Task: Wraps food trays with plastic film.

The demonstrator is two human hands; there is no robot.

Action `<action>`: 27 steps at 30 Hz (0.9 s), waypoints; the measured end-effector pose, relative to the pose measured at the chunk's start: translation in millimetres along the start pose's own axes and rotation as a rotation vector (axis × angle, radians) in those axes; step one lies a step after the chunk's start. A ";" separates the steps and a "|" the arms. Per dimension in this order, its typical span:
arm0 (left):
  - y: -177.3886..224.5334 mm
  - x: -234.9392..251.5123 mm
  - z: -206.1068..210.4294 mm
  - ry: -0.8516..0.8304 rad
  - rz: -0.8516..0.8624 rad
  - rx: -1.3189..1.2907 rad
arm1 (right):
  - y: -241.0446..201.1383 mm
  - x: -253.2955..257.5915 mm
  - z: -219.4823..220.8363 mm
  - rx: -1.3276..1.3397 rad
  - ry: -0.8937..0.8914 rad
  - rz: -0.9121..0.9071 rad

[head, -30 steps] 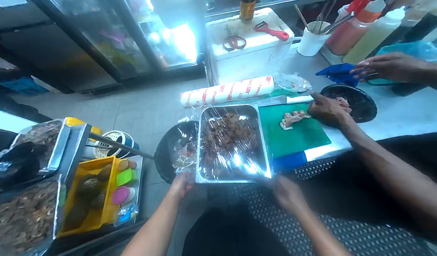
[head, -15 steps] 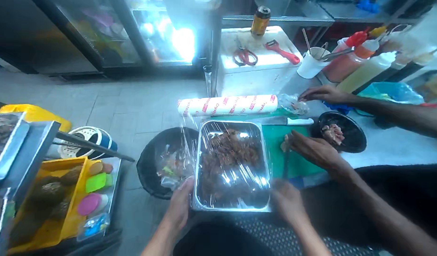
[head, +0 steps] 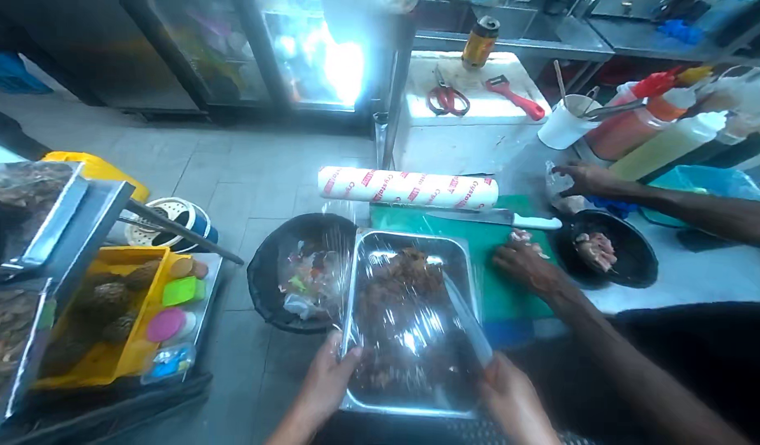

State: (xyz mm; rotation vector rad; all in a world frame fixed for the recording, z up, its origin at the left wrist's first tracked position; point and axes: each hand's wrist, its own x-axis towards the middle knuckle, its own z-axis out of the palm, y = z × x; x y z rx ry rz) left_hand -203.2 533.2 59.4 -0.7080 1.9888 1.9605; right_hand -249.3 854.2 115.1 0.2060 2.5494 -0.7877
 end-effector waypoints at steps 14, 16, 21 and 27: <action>-22.0 13.4 -4.7 -0.068 0.025 -0.104 | -216.9 111.0 -73.2 -0.613 -0.100 -0.553; -21.3 12.7 -5.6 -0.088 0.015 -0.120 | -250.7 157.0 -59.8 -0.641 -0.163 -0.628; -14.8 11.0 -8.7 -0.112 0.025 -0.017 | -270.6 293.6 -32.6 -0.697 -0.342 -0.666; -11.7 12.1 -14.9 -0.153 0.011 0.037 | -291.9 298.5 -57.6 -0.922 -0.086 -0.593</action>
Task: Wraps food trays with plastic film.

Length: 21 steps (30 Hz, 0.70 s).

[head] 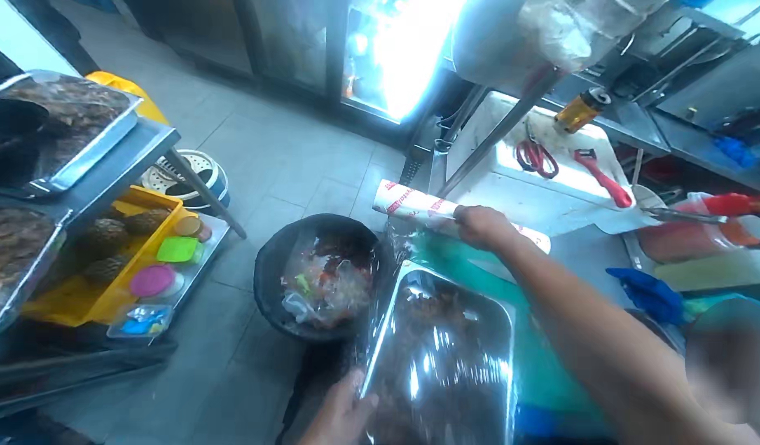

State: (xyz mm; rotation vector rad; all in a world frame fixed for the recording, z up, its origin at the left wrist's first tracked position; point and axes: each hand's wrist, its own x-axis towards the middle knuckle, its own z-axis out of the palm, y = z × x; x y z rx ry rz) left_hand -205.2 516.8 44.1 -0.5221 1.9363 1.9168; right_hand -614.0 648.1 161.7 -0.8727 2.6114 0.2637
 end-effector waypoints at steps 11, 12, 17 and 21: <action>-4.7 -3.4 5.5 0.014 0.023 -0.032 | -102.3 11.7 -16.1 -0.106 -0.067 -0.295; -3.0 -4.1 7.7 0.028 -0.004 -0.037 | -112.3 10.8 -22.8 -0.134 -0.055 -0.297; -0.3 -4.7 18.3 0.086 -0.109 0.004 | -99.3 8.6 -26.0 -0.262 -0.106 -0.223; 1.8 -7.0 21.0 0.093 -0.099 0.029 | -38.7 -14.1 0.4 -0.295 -0.214 -0.124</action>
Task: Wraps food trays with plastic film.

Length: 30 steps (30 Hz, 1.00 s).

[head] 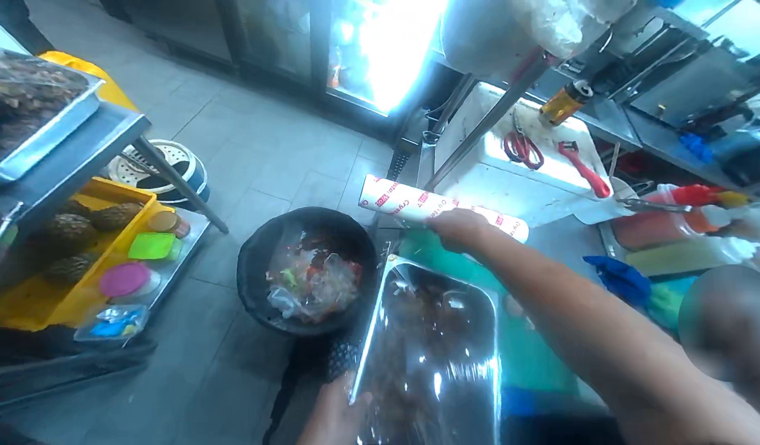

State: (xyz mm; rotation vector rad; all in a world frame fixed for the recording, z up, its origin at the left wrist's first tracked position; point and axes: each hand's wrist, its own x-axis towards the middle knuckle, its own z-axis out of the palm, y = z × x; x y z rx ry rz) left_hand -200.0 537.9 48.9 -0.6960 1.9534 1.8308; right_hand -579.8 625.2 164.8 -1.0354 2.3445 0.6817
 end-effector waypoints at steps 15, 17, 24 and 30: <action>-7.9 -52.0 -19.5 0.074 0.092 -0.005 | 60.2 -132.7 91.8 0.178 -0.020 0.327; -7.6 -58.1 -20.2 0.083 0.106 0.002 | 54.9 -145.1 103.2 0.242 -0.021 0.375; 0.7 -76.7 -29.4 0.104 0.145 0.022 | 37.5 -172.0 140.0 0.424 0.041 0.498; 22.5 -88.4 -59.4 0.098 0.132 0.107 | 21.3 -199.5 160.0 0.545 0.095 0.566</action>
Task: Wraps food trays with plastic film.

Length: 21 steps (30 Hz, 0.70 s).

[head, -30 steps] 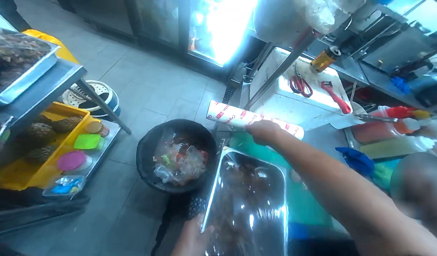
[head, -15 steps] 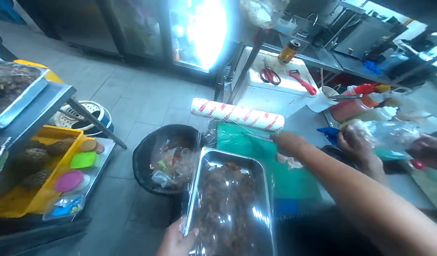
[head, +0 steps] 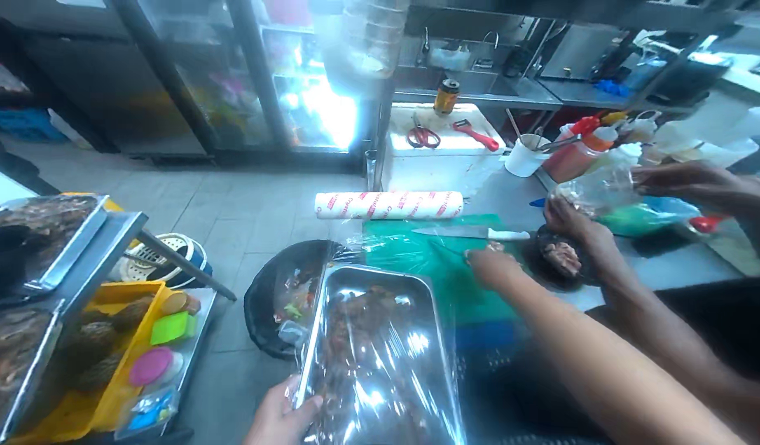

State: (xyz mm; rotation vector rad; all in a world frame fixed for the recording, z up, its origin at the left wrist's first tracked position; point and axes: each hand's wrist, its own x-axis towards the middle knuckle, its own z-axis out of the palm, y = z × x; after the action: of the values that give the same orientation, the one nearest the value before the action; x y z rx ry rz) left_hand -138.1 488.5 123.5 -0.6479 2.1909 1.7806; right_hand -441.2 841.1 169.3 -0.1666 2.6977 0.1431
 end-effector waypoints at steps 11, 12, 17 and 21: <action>38.6 -22.9 -45.4 0.006 0.019 0.085 | 10.8 -59.8 52.6 0.253 -0.100 0.167; 39.9 -26.2 -46.6 0.005 0.013 0.080 | 11.9 -63.4 57.3 0.272 -0.099 0.173; 39.3 -43.4 -43.6 0.018 -0.021 0.024 | -2.2 -67.7 53.0 0.472 0.066 0.077; 25.4 -48.0 -42.3 0.024 -0.034 0.010 | -57.9 -49.5 8.0 0.538 0.183 -0.175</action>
State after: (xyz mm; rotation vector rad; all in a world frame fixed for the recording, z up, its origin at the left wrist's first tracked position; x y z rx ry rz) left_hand -104.8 460.3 176.8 -0.7033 2.1896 1.7537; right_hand -385.2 789.6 178.8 -0.2569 2.7704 -0.6728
